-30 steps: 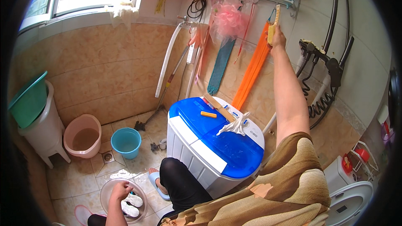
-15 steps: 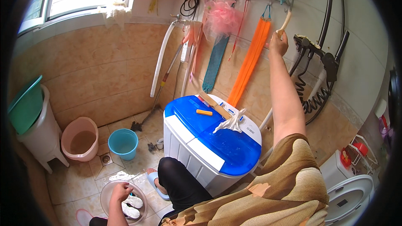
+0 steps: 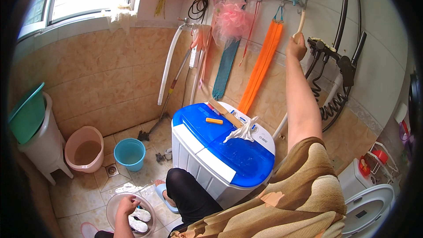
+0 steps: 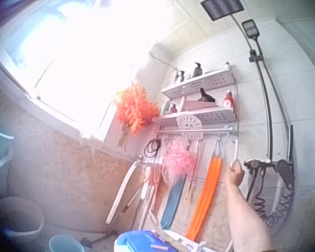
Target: The person washes a pair of shoes in a basin of water by hand, scrubbing the surfaces and rinsing them with water from a bucket.
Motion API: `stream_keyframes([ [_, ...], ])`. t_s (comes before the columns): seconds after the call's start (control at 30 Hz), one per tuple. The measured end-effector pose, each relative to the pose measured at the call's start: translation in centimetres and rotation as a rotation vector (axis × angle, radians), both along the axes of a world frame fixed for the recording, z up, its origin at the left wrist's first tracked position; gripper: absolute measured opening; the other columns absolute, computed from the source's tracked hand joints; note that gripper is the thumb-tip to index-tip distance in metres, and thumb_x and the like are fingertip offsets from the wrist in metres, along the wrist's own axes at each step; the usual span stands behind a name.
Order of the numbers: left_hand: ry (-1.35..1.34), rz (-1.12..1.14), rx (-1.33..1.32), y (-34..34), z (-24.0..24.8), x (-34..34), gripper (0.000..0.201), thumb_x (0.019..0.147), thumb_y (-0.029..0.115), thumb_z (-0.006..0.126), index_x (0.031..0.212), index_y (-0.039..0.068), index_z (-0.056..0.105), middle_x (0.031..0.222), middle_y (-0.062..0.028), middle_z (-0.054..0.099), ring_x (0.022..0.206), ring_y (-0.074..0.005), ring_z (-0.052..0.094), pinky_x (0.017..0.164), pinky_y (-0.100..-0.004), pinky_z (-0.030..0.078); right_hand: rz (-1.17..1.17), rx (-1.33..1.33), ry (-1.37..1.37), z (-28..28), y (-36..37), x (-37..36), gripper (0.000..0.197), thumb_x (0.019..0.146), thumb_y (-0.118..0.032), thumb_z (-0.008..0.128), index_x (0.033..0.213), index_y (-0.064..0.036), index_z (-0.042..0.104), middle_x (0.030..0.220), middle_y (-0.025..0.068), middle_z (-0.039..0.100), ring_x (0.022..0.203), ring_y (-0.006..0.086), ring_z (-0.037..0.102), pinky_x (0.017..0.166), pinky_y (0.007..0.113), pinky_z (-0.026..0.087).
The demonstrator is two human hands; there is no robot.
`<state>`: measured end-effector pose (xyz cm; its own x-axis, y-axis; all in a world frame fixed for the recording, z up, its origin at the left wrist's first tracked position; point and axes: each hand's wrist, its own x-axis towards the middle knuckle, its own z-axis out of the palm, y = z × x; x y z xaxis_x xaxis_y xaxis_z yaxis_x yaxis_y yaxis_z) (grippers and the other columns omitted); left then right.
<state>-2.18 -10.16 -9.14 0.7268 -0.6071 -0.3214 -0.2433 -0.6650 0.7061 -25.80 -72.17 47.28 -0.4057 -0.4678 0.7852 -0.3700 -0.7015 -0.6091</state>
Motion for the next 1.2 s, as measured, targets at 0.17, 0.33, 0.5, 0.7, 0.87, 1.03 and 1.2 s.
stream_keyframes([
  [0.17,-0.013,-0.005,-0.009,0.0,-0.2,0.0,0.046,0.080,0.023,0.069,0.118,-0.003,0.061,0.103,-0.0203,0.068,0.091,-0.0260,0.067,0.079,-0.0345,0.052,-0.083,0.015,0.037,0.4,-0.5,-0.9,0.050,0.083,-0.029,0.067,0.131,-0.0292,0.053,0.103,0.0152,0.056,0.094,0.0308,0.060,0.081,0.040,0.050],
  [0.33,-0.029,0.000,-0.001,-0.2,-0.1,-0.1,0.045,0.080,0.024,0.070,0.117,-0.002,0.062,0.102,-0.0203,0.068,0.090,-0.0265,0.067,0.079,-0.0350,0.052,-0.157,-0.060,0.061,0.1,-0.8,-0.7,0.048,0.081,-0.029,0.068,0.128,-0.0289,0.054,0.102,0.0150,0.056,0.093,0.0310,0.060,0.079,0.041,0.050],
  [0.5,-0.042,-0.013,0.003,-0.3,-0.5,0.2,0.045,0.080,0.024,0.070,0.117,-0.001,0.062,0.102,-0.0204,0.068,0.090,-0.0269,0.067,0.078,-0.0355,0.052,-0.172,-0.039,0.108,0.4,-0.4,-0.8,0.048,0.082,-0.029,0.068,0.128,-0.0302,0.054,0.105,0.0162,0.055,0.093,0.0308,0.060,0.080,0.041,0.050],
  [0.7,-0.039,-0.013,-0.011,0.0,-1.3,0.4,0.044,0.080,0.024,0.069,0.116,0.000,0.062,0.101,-0.0200,0.068,0.089,-0.0266,0.067,0.079,-0.0354,0.052,-0.142,0.104,0.117,0.4,1.0,-0.9,0.047,0.084,-0.032,0.065,0.129,-0.0316,0.052,0.110,0.0168,0.053,0.096,0.0316,0.061,0.081,0.042,0.051],
  [0.87,0.004,0.016,0.009,0.0,-0.9,-0.2,0.046,0.077,0.029,0.070,0.114,0.002,0.064,0.098,-0.0178,0.069,0.093,-0.0297,0.066,0.083,-0.0364,0.051,-0.208,0.159,0.160,-0.2,0.9,-1.2,0.050,0.084,-0.033,0.064,0.132,-0.0309,0.049,0.113,0.0181,0.052,0.098,0.0329,0.060,0.081,0.042,0.051],
  [1.03,-0.073,-0.023,-0.097,0.7,-2.9,0.9,0.044,0.077,0.026,0.072,0.114,0.002,0.063,0.097,-0.0209,0.068,0.090,-0.0320,0.067,0.080,-0.0379,0.051,-0.178,0.138,0.131,-1.6,-1.5,-1.5,0.081,0.073,-0.038,0.074,0.140,-0.0109,0.036,0.127,0.0248,0.048,0.113,0.0383,0.051,0.090,0.045,0.047],
  [1.2,-0.087,-0.012,-0.036,0.3,-2.1,0.2,0.041,0.079,0.024,0.072,0.113,0.002,0.063,0.096,-0.0200,0.068,0.090,-0.0305,0.067,0.079,-0.0374,0.051,-0.108,0.030,0.133,-8.5,-2.4,0.0,0.078,0.071,-0.035,0.077,0.136,-0.0092,0.042,0.117,0.0176,0.057,0.108,0.0307,0.056,0.085,0.042,0.049],
])
